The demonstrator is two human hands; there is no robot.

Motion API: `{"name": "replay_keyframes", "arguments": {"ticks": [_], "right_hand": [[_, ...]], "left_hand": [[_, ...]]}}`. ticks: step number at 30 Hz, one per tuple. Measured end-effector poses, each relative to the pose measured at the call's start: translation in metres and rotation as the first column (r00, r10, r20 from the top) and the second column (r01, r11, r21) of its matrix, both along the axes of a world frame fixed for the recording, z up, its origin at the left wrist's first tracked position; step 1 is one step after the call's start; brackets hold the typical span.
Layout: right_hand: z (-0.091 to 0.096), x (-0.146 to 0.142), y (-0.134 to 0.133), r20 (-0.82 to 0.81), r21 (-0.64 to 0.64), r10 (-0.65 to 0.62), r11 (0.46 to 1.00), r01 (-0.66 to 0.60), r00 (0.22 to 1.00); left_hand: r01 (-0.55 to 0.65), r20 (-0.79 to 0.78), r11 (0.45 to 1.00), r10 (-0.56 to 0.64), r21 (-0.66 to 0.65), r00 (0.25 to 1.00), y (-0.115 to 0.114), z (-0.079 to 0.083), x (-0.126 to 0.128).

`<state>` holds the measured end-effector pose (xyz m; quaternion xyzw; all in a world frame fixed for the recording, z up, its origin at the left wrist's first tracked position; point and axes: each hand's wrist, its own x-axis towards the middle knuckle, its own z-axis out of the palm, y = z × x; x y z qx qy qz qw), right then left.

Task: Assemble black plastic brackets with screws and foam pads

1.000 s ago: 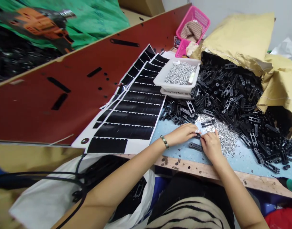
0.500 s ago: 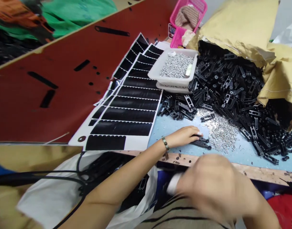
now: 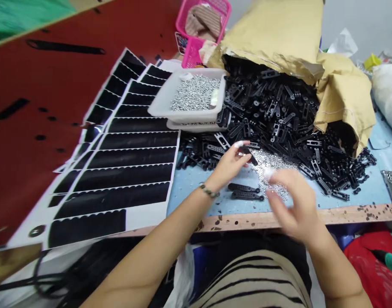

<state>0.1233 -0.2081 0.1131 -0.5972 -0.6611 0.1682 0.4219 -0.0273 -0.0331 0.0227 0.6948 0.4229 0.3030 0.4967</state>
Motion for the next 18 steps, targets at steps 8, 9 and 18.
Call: {"name": "replay_keyframes", "arguments": {"ticks": [8, 9, 18], "right_hand": [[-0.075, 0.011, 0.056, 0.041, -0.218, 0.288, 0.937, -0.273, 0.957], [-0.073, 0.013, 0.054, 0.026, -0.272, 0.324, 0.913, -0.305, 0.946], [-0.084, 0.136, 0.084, 0.109, 0.025, -0.532, 0.846, 0.532, 0.840]], "left_hand": [[0.350, 0.019, 0.924, -0.351, -0.155, 0.936, -0.052, 0.019, -0.019], [0.403, -0.068, 0.911, -0.409, -0.090, 0.910, -0.054, 0.021, -0.019], [0.196, -0.059, 0.960, -0.212, -0.198, 0.976, -0.045, 0.010, -0.014]]}}
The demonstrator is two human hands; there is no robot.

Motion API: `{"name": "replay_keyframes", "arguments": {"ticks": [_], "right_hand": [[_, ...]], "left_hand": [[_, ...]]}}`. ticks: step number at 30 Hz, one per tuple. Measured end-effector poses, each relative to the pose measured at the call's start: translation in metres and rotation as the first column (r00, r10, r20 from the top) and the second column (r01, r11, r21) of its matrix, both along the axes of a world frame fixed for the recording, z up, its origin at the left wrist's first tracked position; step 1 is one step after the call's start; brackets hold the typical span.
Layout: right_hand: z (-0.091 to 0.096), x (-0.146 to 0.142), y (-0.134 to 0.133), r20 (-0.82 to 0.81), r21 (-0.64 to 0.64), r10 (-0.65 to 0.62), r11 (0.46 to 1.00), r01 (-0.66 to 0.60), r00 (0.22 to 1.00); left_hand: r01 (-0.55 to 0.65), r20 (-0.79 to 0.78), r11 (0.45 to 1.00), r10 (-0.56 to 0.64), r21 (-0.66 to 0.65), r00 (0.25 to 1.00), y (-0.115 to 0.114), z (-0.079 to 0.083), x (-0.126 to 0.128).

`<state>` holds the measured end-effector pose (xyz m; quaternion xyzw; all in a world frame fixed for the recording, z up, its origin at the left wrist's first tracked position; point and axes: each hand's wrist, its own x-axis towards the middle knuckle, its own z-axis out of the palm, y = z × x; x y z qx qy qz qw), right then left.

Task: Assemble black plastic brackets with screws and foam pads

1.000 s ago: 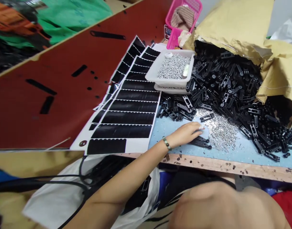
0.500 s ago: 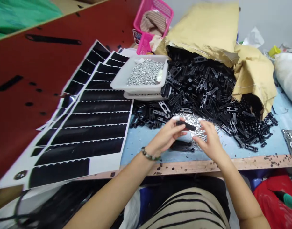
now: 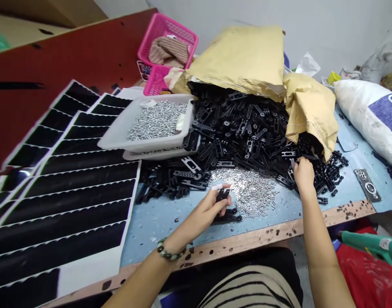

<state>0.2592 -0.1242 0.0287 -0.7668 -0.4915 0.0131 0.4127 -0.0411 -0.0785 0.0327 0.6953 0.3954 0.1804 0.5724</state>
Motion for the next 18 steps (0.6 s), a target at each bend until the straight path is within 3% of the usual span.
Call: {"name": "replay_keyframes", "arguments": {"ticks": [3, 7, 11, 14, 16, 18], "right_hand": [[-0.010, 0.031, 0.010, -0.003, 0.033, -0.059, 0.998, 0.059, 0.998], [-0.007, 0.031, 0.009, -0.055, 0.079, -0.015, 0.997, 0.019, 0.998], [-0.003, -0.018, 0.001, -0.187, 0.126, 0.160, 0.982, -0.137, 0.969], [-0.003, -0.067, -0.003, -0.415, 0.179, 0.423, 0.906, -0.383, 0.806], [0.000, -0.090, -0.005, -0.501, 0.195, 0.507, 0.855, -0.480, 0.701], [0.006, -0.100, -0.005, -0.493, 0.172, 0.517, 0.846, -0.504, 0.700]], "left_hand": [[-0.043, 0.085, 0.997, 0.049, -0.068, 0.995, 0.003, -0.005, 0.001], [-0.041, 0.097, 0.994, 0.051, -0.102, 0.994, 0.009, -0.004, 0.011], [-0.014, 0.009, 0.996, 0.013, 0.089, 1.000, 0.015, 0.005, 0.027], [0.059, -0.003, 0.958, -0.061, 0.280, 0.998, 0.015, 0.012, 0.035], [0.097, -0.009, 0.931, -0.100, 0.352, 0.995, 0.015, 0.013, 0.036], [0.108, -0.026, 0.915, -0.106, 0.389, 0.994, 0.014, 0.013, 0.032]]}}
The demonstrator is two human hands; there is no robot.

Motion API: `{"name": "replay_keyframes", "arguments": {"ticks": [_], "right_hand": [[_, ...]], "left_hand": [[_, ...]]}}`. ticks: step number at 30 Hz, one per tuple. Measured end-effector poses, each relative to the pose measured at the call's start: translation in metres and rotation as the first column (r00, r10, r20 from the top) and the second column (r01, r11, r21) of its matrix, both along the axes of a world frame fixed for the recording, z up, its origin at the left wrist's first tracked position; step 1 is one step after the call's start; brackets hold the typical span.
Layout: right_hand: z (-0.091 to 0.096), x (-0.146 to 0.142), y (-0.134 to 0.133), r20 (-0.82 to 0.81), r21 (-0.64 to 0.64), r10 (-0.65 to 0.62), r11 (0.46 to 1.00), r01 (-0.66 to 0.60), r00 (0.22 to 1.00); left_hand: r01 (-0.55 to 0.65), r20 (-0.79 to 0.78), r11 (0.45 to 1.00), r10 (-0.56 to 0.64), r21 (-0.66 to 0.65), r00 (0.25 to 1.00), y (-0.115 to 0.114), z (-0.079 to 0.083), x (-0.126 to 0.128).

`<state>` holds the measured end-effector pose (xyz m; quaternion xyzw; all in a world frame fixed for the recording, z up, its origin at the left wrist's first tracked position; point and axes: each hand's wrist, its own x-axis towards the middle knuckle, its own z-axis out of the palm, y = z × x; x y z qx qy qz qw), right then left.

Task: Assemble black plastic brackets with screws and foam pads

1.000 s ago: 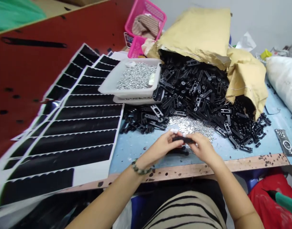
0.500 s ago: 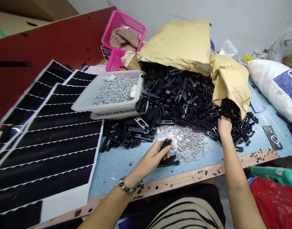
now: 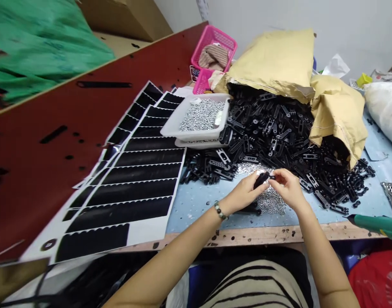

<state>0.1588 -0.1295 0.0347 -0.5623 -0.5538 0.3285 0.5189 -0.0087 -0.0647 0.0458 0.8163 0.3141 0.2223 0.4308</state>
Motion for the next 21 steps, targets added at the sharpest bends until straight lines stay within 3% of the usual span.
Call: {"name": "replay_keyframes", "arguments": {"ticks": [5, 9, 13, 16, 18, 20, 21], "right_hand": [[0.013, -0.003, 0.001, -0.001, 0.001, 0.004, 1.000, -0.004, 1.000], [0.016, -0.016, 0.007, -0.068, -0.102, 0.057, 0.993, -0.064, 0.996], [0.008, -0.030, 0.013, -0.206, -0.148, 0.031, 0.987, -0.062, 0.978], [-0.005, -0.033, 0.015, -0.221, -0.179, 0.036, 0.981, -0.076, 0.975], [-0.016, -0.033, 0.015, -0.113, -0.208, 0.067, 0.974, -0.089, 0.991], [-0.027, -0.034, 0.014, 0.163, -0.197, 0.100, 0.978, -0.067, 0.982], [-0.032, -0.036, 0.015, 0.336, -0.176, 0.111, 0.983, -0.054, 0.935]], "left_hand": [[0.009, 0.021, 0.998, -0.011, 0.063, 1.000, 0.002, 0.002, -0.015], [-0.002, -0.066, 0.975, 0.017, 0.223, 0.998, 0.005, 0.003, -0.021], [0.007, -0.235, 0.896, 0.108, 0.444, 0.966, 0.007, 0.001, -0.025], [0.066, -0.307, 0.869, 0.102, 0.491, 0.946, 0.006, -0.003, -0.033], [0.061, -0.323, 0.890, 0.099, 0.452, 0.941, 0.009, -0.009, -0.041], [-0.019, -0.311, 0.935, 0.137, 0.355, 0.941, 0.015, -0.016, -0.051], [-0.089, -0.292, 0.953, 0.176, 0.288, 0.940, 0.020, -0.020, -0.056]]}}
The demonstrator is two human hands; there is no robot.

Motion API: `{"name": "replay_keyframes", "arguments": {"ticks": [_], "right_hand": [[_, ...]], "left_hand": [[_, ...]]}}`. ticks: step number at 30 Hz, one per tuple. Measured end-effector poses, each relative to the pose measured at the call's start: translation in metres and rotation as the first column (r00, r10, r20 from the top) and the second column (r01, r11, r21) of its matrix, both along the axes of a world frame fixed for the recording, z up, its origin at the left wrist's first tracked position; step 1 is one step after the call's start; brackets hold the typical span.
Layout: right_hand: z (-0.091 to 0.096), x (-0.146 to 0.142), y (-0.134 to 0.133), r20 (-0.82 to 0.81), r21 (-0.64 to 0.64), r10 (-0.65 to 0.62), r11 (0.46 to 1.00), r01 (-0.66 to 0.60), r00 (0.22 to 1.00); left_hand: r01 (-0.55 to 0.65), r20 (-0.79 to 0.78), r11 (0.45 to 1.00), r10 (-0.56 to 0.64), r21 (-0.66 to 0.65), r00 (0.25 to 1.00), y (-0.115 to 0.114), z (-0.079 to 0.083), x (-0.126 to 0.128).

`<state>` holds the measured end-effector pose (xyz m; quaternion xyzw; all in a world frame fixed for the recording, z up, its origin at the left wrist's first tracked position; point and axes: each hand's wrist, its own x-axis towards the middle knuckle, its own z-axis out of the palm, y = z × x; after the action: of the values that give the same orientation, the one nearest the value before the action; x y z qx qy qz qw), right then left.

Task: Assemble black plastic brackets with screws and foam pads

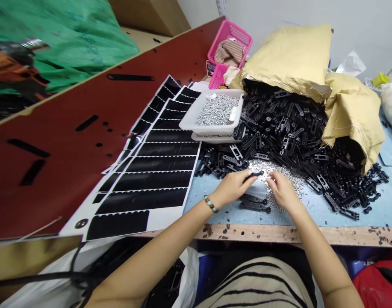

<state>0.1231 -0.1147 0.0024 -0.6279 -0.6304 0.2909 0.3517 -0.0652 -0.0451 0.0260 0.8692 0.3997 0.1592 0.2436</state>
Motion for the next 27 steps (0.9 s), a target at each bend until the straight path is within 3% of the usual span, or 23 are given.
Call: {"name": "replay_keyframes", "arguments": {"ticks": [3, 7, 11, 18, 23, 27], "right_hand": [[-0.015, -0.011, 0.006, 0.450, 0.049, 0.046, 0.996, -0.076, 0.892], [-0.028, -0.029, 0.018, 0.647, 0.031, 0.066, 0.993, -0.113, 0.760], [-0.034, -0.023, 0.015, 0.639, 0.075, 0.037, 0.991, -0.110, 0.768], [-0.040, -0.002, -0.004, 0.406, 0.232, -0.069, 0.972, -0.030, 0.911], [-0.038, -0.007, -0.001, 0.485, 0.216, 0.056, 0.959, -0.182, 0.873], [-0.031, -0.006, -0.005, 0.419, 0.248, 0.076, 0.949, -0.195, 0.905]], "left_hand": [[-0.144, 0.091, 0.976, 0.161, -0.165, 0.983, 0.012, -0.013, -0.013], [-0.105, 0.127, 0.977, 0.130, -0.186, 0.983, 0.016, -0.025, -0.020], [-0.029, 0.140, 0.992, 0.046, -0.124, 0.989, 0.011, -0.033, -0.013], [0.121, 0.065, 0.993, -0.120, -0.004, 0.991, 0.014, -0.049, -0.004], [0.173, 0.030, 0.985, -0.174, 0.023, 0.984, 0.015, -0.050, -0.007], [0.211, 0.040, 0.977, -0.211, 0.012, 0.977, 0.010, -0.042, -0.010]]}}
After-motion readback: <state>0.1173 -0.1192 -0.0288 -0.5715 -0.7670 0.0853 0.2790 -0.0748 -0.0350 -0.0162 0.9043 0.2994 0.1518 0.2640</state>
